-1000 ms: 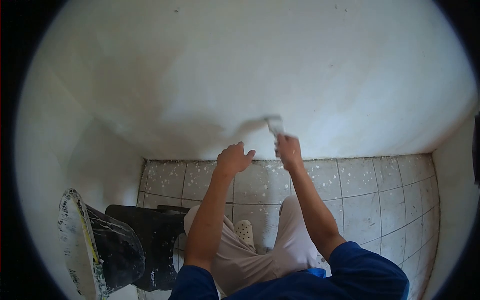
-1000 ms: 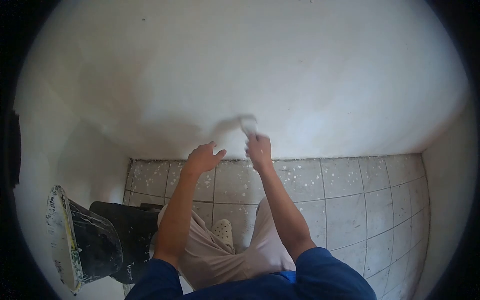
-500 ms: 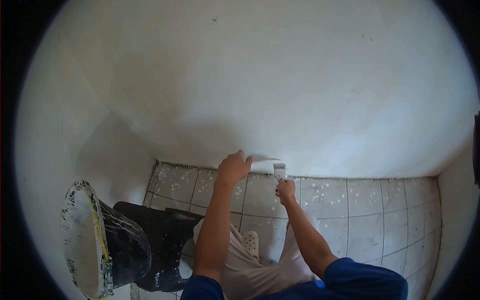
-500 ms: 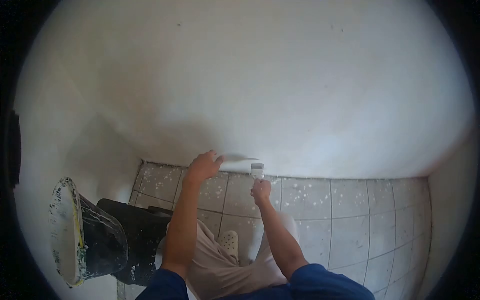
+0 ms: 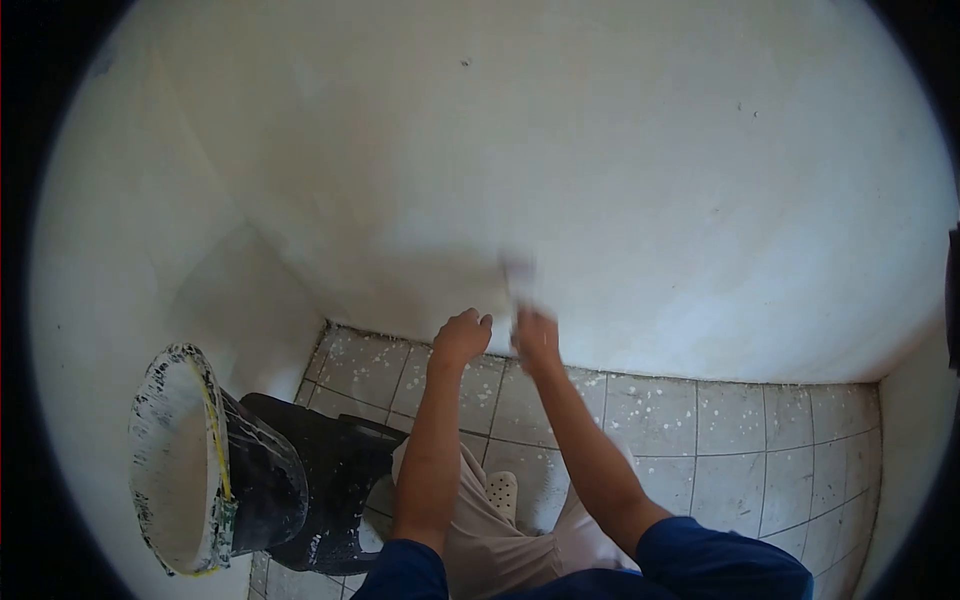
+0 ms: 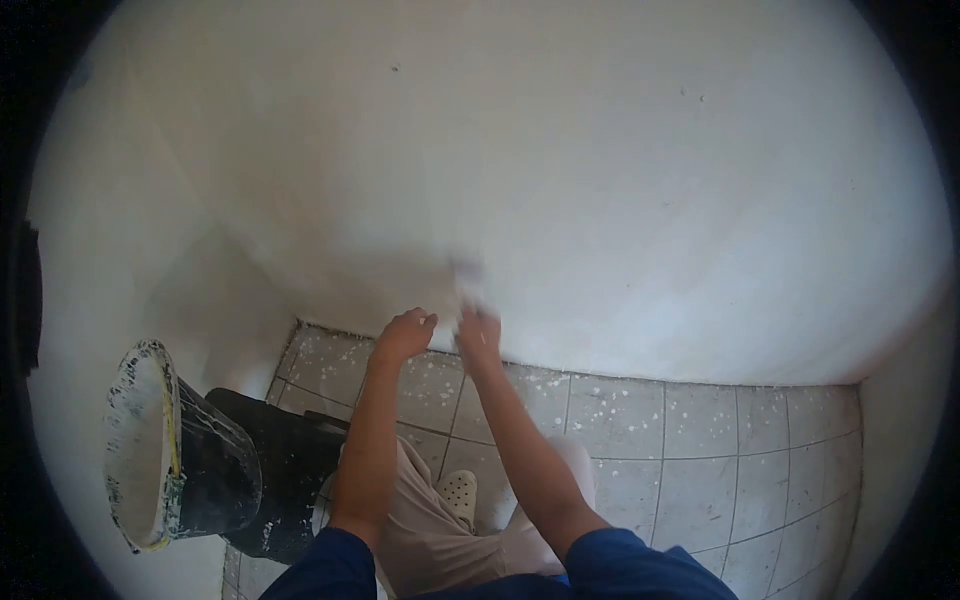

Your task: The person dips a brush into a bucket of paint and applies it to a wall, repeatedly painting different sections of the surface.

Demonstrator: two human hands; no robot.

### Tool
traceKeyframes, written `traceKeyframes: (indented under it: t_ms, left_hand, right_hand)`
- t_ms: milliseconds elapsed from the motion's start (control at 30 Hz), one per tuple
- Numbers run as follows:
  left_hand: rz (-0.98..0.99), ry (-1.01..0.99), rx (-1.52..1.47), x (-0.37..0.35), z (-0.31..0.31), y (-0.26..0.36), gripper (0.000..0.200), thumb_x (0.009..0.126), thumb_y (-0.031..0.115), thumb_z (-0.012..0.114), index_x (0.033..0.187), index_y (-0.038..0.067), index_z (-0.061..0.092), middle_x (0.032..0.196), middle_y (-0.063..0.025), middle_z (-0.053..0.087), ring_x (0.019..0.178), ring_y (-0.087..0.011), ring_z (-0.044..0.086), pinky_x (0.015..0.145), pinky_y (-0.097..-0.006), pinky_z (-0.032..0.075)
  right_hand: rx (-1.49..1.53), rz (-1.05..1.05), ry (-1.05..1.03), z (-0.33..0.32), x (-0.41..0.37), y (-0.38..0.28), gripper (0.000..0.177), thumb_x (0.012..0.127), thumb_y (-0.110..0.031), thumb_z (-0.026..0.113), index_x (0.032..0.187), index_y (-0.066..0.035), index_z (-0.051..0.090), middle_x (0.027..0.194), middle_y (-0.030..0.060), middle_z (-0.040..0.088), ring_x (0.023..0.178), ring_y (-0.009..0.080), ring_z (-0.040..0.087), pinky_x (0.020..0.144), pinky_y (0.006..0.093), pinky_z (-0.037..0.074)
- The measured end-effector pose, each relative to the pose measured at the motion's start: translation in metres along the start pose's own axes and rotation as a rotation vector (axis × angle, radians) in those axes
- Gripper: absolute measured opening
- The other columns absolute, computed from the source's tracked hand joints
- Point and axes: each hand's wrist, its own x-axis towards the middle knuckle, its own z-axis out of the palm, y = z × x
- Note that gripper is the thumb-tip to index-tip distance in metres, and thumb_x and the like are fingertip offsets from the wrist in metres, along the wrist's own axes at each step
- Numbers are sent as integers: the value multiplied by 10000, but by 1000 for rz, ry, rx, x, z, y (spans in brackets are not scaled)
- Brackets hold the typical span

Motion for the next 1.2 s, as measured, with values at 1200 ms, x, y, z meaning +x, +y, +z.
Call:
traceKeyframes:
  t_ms: [1200]
  left_hand:
    - [13, -33, 30, -5, 12, 29, 525, 900, 455, 441, 1193, 34, 552, 1190, -203, 572, 1124, -358, 528, 962, -425, 412]
  right_hand:
    - [337, -253, -246, -27, -57, -279, 190, 929, -188, 485, 855, -17, 520, 744, 15, 491, 583, 93, 466, 501, 252, 407]
